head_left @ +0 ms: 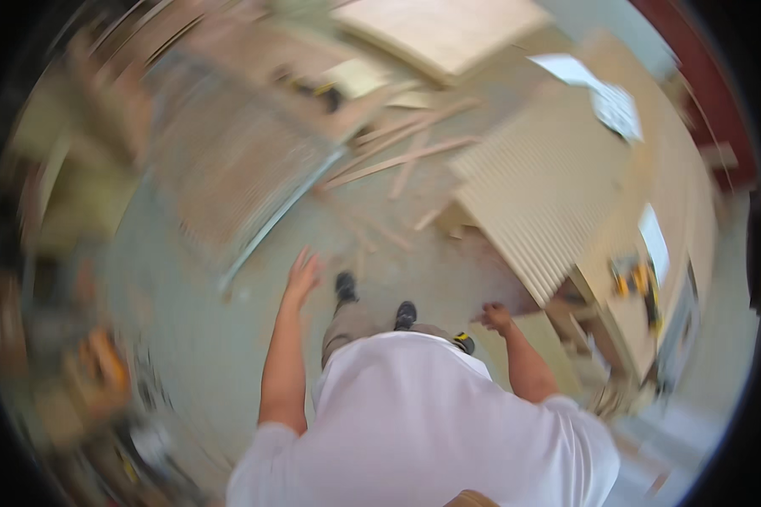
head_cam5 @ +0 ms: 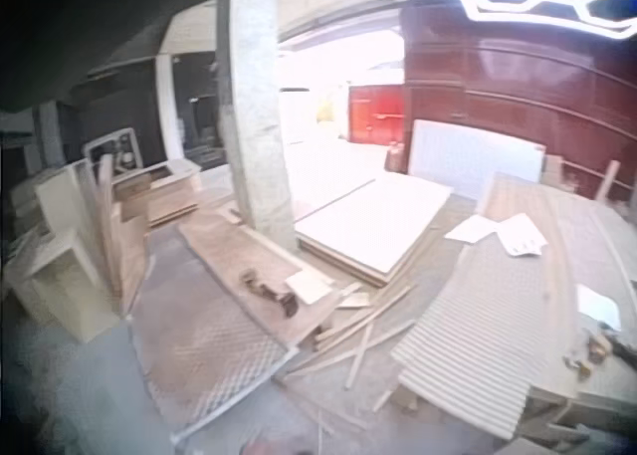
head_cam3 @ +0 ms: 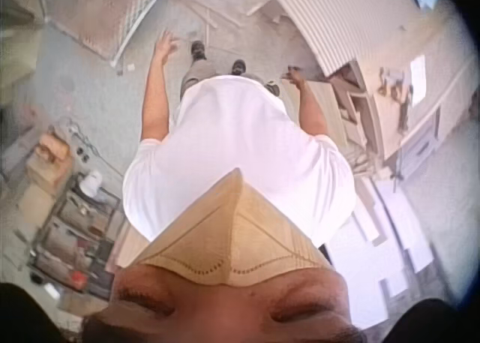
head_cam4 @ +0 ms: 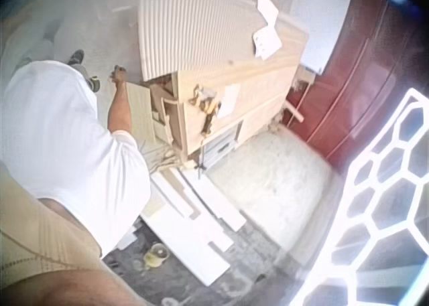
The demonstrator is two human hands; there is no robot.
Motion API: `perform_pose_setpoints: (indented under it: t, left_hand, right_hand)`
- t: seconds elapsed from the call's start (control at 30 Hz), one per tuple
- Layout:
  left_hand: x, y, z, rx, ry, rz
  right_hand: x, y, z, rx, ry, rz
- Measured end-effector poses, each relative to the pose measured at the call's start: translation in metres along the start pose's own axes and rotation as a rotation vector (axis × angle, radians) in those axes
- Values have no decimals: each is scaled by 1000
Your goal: Measuring and inspecting wooden panels and metal mesh components for furniture assembly.
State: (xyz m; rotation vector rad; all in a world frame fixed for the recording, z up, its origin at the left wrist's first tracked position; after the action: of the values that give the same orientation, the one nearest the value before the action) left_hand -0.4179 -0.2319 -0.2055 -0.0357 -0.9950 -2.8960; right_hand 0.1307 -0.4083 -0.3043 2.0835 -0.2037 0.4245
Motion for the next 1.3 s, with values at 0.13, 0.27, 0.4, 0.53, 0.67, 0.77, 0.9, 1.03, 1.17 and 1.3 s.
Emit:
perform_pose_setpoints:
  t: [0.13, 0.27, 0.4, 0.53, 0.67, 0.77, 0.9, 1.03, 1.17, 1.3]
  left_hand:
    - [27, -26, -89, 228, -244, -95]
    - [60, -40, -152, 536, -551, -103]
    - [59, -41, -120, 596, -709, -144]
    - [18, -152, -75, 425, -337, -144]
    - [-110, -197, 75, 44, -355, -183]
    - [-172, -205, 147, -67, -343, -287]
    - [-229, -200, 202, -62, -462, -397]
    - [-256, -254, 231, -62, -548, -498]
    - [-275, -361, 259, -46, -609, -501]
    - [-270, -466, 280, -45, -591, -507]
  right_hand:
    - [-14, 19, -29, -83, 69, 112]
    - [-27, 49, -37, -94, -63, 210]
    - [-33, 96, -81, 229, 252, 131]
    - [14, 186, -173, 257, 154, -237]
    - [113, 164, -237, 610, -373, 335]
    - [157, 124, -282, 577, -83, 673]
    - [161, 68, -301, 719, 218, 998]
    - [153, 24, -325, 618, 307, 1092]
    - [163, -18, -368, 510, 340, 1166]
    - [176, -46, -396, 233, 309, 1195]
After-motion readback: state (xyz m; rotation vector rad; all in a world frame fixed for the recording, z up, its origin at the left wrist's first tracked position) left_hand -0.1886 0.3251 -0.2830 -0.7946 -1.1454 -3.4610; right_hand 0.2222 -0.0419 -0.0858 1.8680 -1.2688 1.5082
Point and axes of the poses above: each hand's wrist, its own y-axis away from the middle knuckle, its own x-axis out of the back of the hand, z = x × y, the point moved 4 cm from there along -y, towards the middle knuckle, and after that the axes turned 4 degrees about z, right-handed, at the moved point
